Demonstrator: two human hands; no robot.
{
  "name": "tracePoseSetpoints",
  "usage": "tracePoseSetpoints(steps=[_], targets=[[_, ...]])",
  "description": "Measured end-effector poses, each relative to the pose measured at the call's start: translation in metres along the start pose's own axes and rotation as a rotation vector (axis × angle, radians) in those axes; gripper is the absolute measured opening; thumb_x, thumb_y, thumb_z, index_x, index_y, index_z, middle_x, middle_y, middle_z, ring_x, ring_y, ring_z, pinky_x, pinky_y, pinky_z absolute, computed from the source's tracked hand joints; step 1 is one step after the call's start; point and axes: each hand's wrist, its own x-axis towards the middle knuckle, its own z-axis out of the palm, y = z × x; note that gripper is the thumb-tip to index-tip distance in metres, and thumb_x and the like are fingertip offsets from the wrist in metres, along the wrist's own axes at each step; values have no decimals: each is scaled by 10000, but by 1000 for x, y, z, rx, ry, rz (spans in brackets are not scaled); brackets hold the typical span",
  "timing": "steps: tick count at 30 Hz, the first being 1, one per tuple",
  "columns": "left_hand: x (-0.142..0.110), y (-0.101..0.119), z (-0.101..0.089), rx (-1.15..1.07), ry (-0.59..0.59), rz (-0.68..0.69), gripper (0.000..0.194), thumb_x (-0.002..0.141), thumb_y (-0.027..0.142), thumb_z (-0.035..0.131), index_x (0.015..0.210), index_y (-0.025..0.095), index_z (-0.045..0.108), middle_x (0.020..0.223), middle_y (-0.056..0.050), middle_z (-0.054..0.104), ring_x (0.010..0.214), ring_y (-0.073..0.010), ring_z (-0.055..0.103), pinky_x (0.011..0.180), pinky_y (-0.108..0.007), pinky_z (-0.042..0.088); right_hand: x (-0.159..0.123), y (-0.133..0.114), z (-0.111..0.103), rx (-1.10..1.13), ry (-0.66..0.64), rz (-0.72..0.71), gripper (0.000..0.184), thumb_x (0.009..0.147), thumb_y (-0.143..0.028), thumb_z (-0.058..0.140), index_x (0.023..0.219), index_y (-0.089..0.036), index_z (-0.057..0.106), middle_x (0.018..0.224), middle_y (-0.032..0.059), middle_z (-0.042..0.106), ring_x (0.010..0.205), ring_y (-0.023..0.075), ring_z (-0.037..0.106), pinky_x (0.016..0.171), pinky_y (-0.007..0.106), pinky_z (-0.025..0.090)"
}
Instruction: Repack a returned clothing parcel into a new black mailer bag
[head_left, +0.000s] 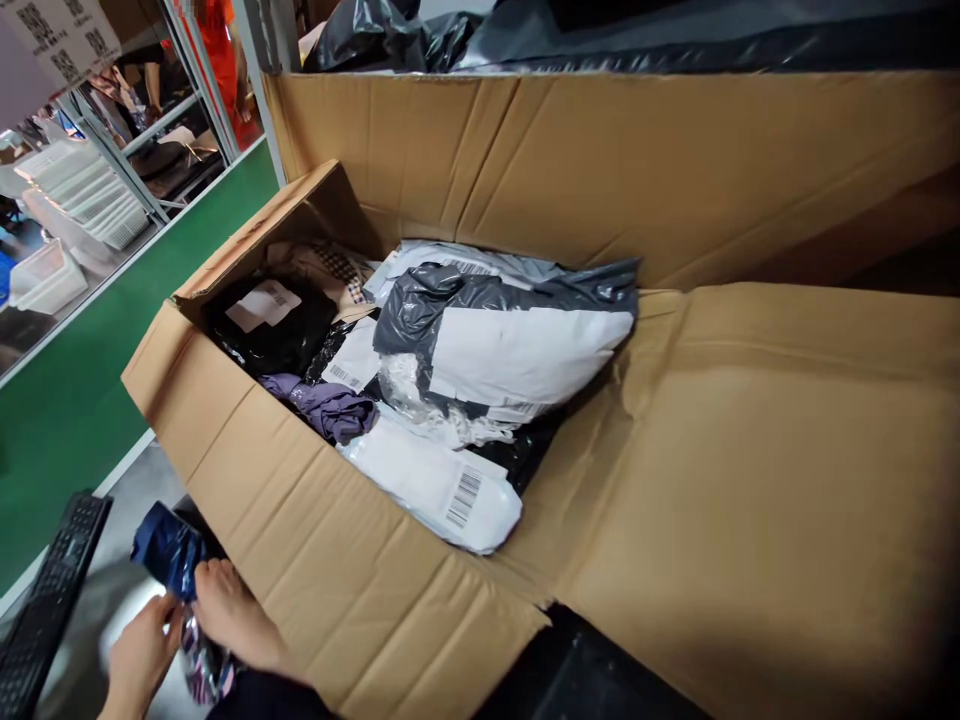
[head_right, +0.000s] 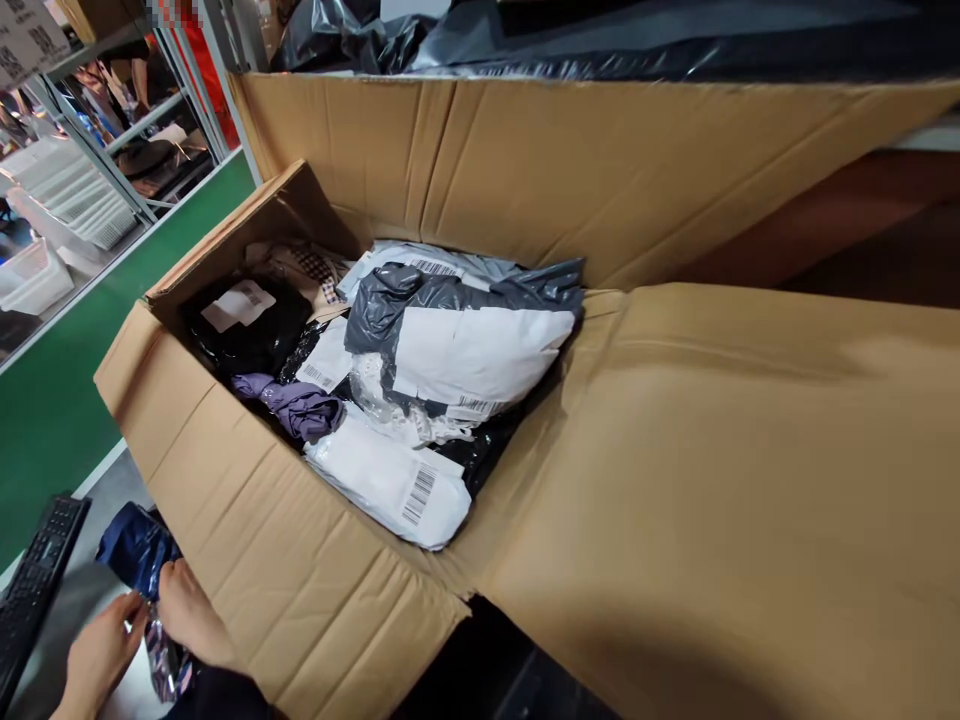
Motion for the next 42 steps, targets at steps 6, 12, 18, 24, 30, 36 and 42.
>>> tracePoseSetpoints(steps=[6,12,18,24,30,36,42], targets=[[2,9,-9,191,87,170,359,1045,275,346,1029,246,704,1052,-75,745,1045,-250,731,869,-343,542,9,0,-7,-91,-97,81,288,855,-320,593,1134,-378,628,1226,-39,771,1117,258,736,985,381,596],[13,11,-11,152,108,304,288,989,170,419,980,197,706,1029,-122,744,1044,-278,712,898,-362,528,20,-7,-14,-133,-178,80,261,857,-207,601,1114,-241,633,1117,52,787,1020,252,731,842,346,558],[10,-11,-5,-433,227,303,145,904,183,584,786,215,663,792,-52,703,770,-205,642,743,-301,449,19,-10,-12,-109,-242,20,204,908,-115,532,1095,-158,601,1044,108,724,936,229,651,756,316,410],[-3,-43,35,-825,306,226,131,858,221,635,734,201,670,661,-5,649,628,-155,559,640,-278,418,11,-12,5,-33,-262,-6,65,840,-190,591,874,-214,541,773,-24,585,739,158,510,666,274,313],[-41,-53,73,-960,503,155,149,936,285,622,924,187,733,885,-47,740,783,-179,660,751,-298,500,5,-16,33,154,-277,-38,187,730,-276,630,731,-235,448,658,-70,472,659,137,433,646,271,308],[-61,-66,67,-469,641,250,167,1004,277,591,1063,199,726,1022,-102,712,983,-239,657,824,-325,507,2,-30,51,307,-307,-160,237,710,-372,628,712,-242,430,674,-70,448,658,138,405,641,277,321],[-57,-95,48,-442,523,377,170,992,240,573,934,206,729,918,-72,692,874,-210,639,729,-296,462,-4,-51,55,204,-276,-235,273,822,-437,582,707,-244,427,642,-58,442,626,146,398,618,293,295]])
